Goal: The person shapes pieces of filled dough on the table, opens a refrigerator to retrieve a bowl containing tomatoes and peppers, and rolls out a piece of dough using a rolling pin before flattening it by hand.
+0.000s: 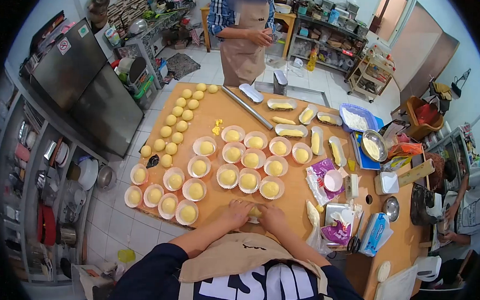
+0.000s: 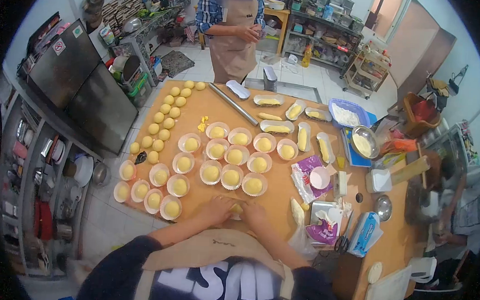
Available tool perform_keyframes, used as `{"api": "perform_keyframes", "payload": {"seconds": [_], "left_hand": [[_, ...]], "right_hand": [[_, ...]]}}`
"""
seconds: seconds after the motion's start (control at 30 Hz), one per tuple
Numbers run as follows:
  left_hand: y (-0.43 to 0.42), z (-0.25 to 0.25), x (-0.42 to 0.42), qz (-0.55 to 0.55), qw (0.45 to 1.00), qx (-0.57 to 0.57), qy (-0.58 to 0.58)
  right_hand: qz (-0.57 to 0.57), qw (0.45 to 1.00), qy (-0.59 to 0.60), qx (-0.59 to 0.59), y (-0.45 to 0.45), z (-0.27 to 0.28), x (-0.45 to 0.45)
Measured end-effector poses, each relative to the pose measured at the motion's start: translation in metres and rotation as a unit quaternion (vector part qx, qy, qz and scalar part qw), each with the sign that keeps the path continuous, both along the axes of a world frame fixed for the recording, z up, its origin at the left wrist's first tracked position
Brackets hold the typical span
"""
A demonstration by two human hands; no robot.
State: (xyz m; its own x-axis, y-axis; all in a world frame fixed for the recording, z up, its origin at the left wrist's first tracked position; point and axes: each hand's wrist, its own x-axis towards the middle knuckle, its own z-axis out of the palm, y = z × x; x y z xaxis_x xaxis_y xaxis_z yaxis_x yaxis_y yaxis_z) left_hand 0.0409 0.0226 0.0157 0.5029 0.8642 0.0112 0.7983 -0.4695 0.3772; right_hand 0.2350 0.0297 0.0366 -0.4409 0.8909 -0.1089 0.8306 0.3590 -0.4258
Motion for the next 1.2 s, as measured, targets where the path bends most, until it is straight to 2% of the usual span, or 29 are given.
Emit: {"api": "perform_keyframes", "payload": {"seconds": [0.07, 0.17, 0.27, 0.37, 0.47, 0.57, 0.67, 0.77, 0.87, 0.97, 1.07, 1.2], "left_hand": [[0.002, -0.021, 0.002, -0.012, 1.000, 0.024, -0.004], [0.005, -0.016, 0.001, -0.013, 0.997, -0.031, 0.063], [0.001, -0.011, -0.001, -0.005, 0.999, -0.009, 0.049], [-0.001, -0.004, 0.000, 0.023, 0.999, 0.008, 0.024], [0.005, -0.005, -0.003, 0.014, 0.998, -0.048, 0.032], [0.006, -0.006, -0.005, 0.037, 0.998, -0.053, 0.007], [0.006, 0.000, -0.007, 0.047, 0.995, -0.092, 0.006], [0.004, 0.018, -0.008, 0.022, 0.997, -0.041, 0.067], [-0.001, 0.023, -0.011, -0.002, 0.999, 0.034, 0.030], [-0.006, 0.005, -0.012, 0.066, 0.996, 0.051, 0.004], [-0.011, 0.020, -0.023, 0.067, 0.996, 0.037, 0.052], [-0.014, 0.008, -0.034, 0.063, 0.994, 0.010, 0.085]], "right_hand": [[0.030, 0.999, -0.003, 0.021, 0.001, -0.009, 0.001], [0.058, 0.997, -0.059, 0.006, 0.005, -0.009, 0.007], [0.026, 0.999, 0.018, 0.042, 0.003, -0.024, 0.017], [-0.005, 0.997, 0.079, 0.022, 0.000, -0.028, 0.023], [0.029, 0.997, -0.065, 0.009, 0.008, -0.020, 0.022], [0.031, 0.995, -0.081, 0.043, 0.005, -0.025, 0.027], [0.037, 0.995, 0.010, 0.091, 0.002, -0.041, 0.034], [0.042, 0.997, 0.016, 0.064, 0.002, -0.029, 0.033], [0.029, 0.984, 0.142, 0.101, -0.002, -0.032, 0.036], [-0.072, 0.980, 0.172, 0.070, -0.005, -0.030, 0.034], [-0.196, 0.952, 0.217, -0.090, -0.005, -0.026, 0.030], [-0.187, 0.946, 0.246, -0.099, -0.010, -0.030, 0.026]]}}
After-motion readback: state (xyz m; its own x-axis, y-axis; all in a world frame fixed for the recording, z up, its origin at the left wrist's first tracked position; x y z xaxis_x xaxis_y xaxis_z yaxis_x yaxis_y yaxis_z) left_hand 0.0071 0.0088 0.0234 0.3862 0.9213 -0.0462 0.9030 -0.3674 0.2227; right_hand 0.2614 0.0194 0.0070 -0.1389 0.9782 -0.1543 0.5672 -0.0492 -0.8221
